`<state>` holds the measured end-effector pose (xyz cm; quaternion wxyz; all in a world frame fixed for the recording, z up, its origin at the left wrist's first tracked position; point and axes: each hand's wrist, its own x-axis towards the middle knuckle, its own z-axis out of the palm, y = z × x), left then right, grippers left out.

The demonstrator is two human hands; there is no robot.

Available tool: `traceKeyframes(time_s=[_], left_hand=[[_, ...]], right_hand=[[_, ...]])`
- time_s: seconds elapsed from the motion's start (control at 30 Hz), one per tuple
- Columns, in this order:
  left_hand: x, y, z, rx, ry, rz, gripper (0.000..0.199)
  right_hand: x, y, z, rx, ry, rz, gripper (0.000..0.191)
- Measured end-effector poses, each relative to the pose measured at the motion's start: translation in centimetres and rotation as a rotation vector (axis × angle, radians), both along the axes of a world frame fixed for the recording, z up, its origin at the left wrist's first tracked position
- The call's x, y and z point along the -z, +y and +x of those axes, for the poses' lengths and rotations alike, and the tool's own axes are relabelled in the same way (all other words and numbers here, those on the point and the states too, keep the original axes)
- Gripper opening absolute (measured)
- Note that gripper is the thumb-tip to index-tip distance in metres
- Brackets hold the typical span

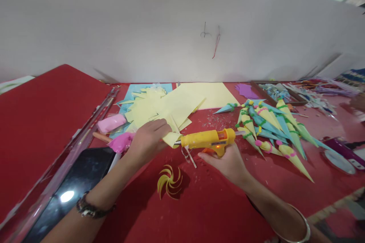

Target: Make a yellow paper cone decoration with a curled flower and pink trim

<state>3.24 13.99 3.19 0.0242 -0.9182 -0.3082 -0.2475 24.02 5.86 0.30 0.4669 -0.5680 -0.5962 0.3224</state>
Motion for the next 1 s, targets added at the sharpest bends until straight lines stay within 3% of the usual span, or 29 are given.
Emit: traceKeyframes(time_s=[0.13, 0.33, 0.63, 1.0], left_hand=[[0.06, 0.02, -0.15, -0.053, 0.09, 0.145, 0.029], [0.1, -0.04, -0.21, -0.043, 0.085, 0.212, 0.029], [0.67, -0.25, -0.11, -0.073, 0.014, 0.216, 0.022], [0.51, -0.42, -0.08, -0.094, -0.005, 0.127, 0.024]], right_hand=[[-0.22, -0.17, -0.11, -0.016, -0.014, -0.055, 0.015], [-0.26, -0.18, -0.06, -0.028, 0.001, -0.152, 0.015], [-0.68, -0.17, -0.89, -0.052, 0.1, -0.295, 0.022], [-0.24, -0.05, -0.45, -0.004, 0.022, -0.267, 0.007]])
